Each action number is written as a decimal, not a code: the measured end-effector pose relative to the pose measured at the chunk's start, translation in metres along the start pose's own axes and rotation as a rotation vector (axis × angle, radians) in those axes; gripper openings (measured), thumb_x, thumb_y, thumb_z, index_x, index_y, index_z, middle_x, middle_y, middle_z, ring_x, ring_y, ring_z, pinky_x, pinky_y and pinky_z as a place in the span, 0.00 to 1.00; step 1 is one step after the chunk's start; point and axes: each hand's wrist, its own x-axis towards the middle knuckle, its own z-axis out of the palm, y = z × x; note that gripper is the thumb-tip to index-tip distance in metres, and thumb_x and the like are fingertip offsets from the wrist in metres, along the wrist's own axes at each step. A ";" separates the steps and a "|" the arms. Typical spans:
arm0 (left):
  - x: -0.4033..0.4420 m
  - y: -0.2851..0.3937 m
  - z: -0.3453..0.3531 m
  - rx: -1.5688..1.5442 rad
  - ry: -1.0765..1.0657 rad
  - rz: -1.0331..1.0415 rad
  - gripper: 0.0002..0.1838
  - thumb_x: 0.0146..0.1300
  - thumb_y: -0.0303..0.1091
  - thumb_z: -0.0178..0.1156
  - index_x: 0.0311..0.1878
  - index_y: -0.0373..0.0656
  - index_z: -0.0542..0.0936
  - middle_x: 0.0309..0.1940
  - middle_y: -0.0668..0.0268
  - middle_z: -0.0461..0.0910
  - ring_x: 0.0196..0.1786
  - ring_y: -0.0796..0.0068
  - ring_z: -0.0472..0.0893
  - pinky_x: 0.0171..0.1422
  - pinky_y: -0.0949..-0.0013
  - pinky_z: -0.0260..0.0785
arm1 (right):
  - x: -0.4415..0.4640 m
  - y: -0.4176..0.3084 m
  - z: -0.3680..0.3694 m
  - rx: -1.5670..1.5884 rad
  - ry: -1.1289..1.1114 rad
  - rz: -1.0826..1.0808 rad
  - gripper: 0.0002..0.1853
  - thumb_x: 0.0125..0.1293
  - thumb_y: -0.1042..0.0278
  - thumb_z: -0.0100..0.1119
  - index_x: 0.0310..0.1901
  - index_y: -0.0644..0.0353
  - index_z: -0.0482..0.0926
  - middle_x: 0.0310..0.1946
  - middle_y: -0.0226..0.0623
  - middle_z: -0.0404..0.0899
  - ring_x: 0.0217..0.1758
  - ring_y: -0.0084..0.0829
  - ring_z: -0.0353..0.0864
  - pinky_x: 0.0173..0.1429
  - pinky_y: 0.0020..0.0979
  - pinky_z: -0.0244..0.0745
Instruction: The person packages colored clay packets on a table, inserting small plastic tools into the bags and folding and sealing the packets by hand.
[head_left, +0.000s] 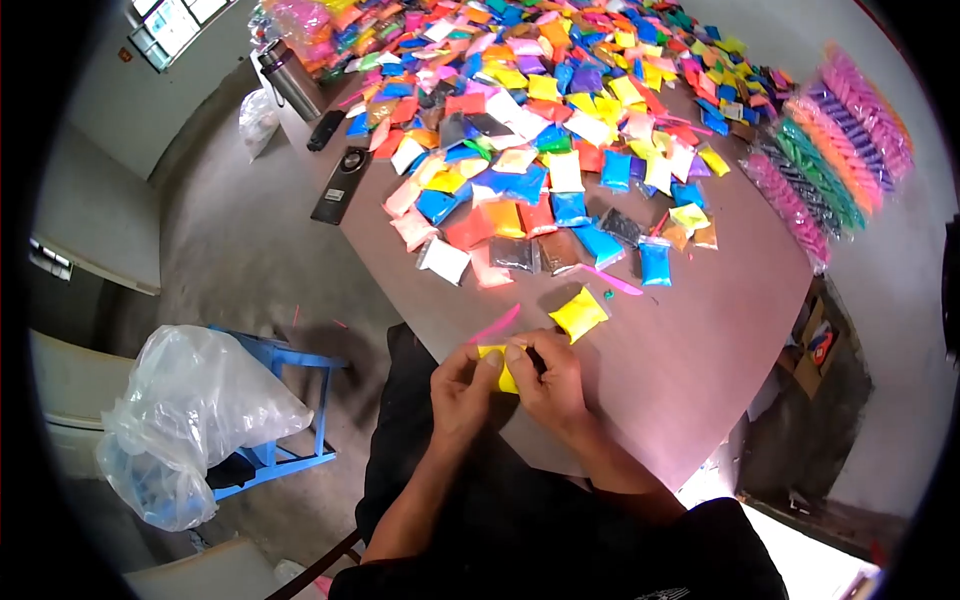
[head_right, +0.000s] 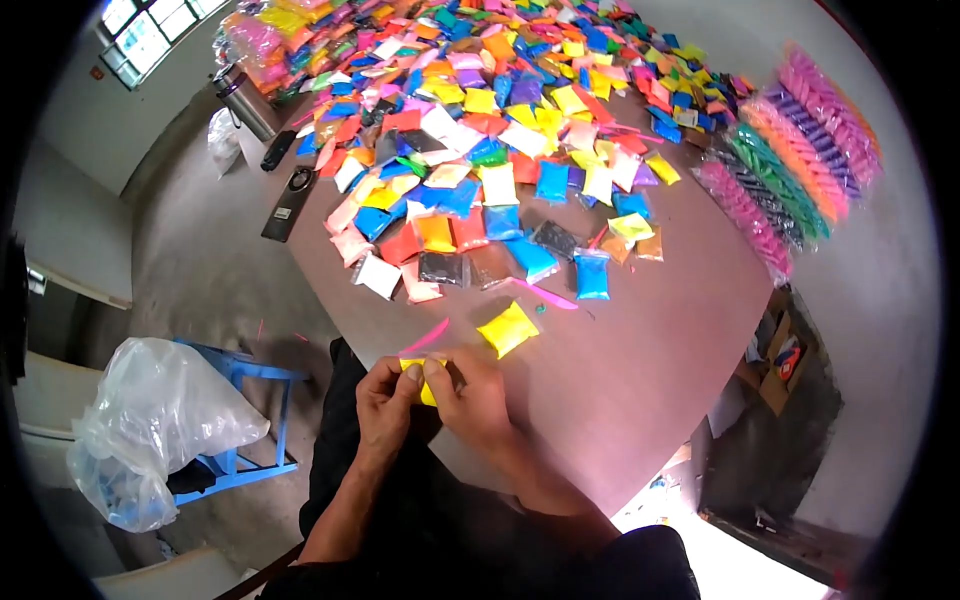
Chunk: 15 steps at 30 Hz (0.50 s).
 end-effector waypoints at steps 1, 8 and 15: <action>0.001 -0.002 -0.001 -0.002 0.000 0.004 0.07 0.78 0.28 0.64 0.52 0.35 0.85 0.45 0.70 0.87 0.47 0.84 0.81 0.55 0.75 0.74 | -0.001 0.001 0.001 0.040 0.000 0.039 0.04 0.75 0.75 0.64 0.44 0.66 0.83 0.35 0.37 0.83 0.37 0.27 0.77 0.44 0.31 0.74; 0.004 0.002 -0.002 0.086 0.027 0.009 0.11 0.80 0.35 0.63 0.52 0.36 0.84 0.41 0.71 0.85 0.42 0.84 0.81 0.51 0.77 0.73 | 0.002 0.011 0.000 0.035 0.066 0.001 0.04 0.75 0.74 0.65 0.45 0.65 0.84 0.36 0.37 0.83 0.38 0.28 0.79 0.44 0.32 0.76; 0.003 0.016 0.006 0.013 0.020 -0.009 0.11 0.81 0.37 0.63 0.49 0.37 0.84 0.40 0.72 0.84 0.42 0.84 0.79 0.50 0.76 0.72 | 0.002 0.006 0.002 -0.026 0.041 -0.052 0.04 0.71 0.73 0.66 0.44 0.60 0.85 0.38 0.43 0.86 0.42 0.48 0.85 0.52 0.43 0.77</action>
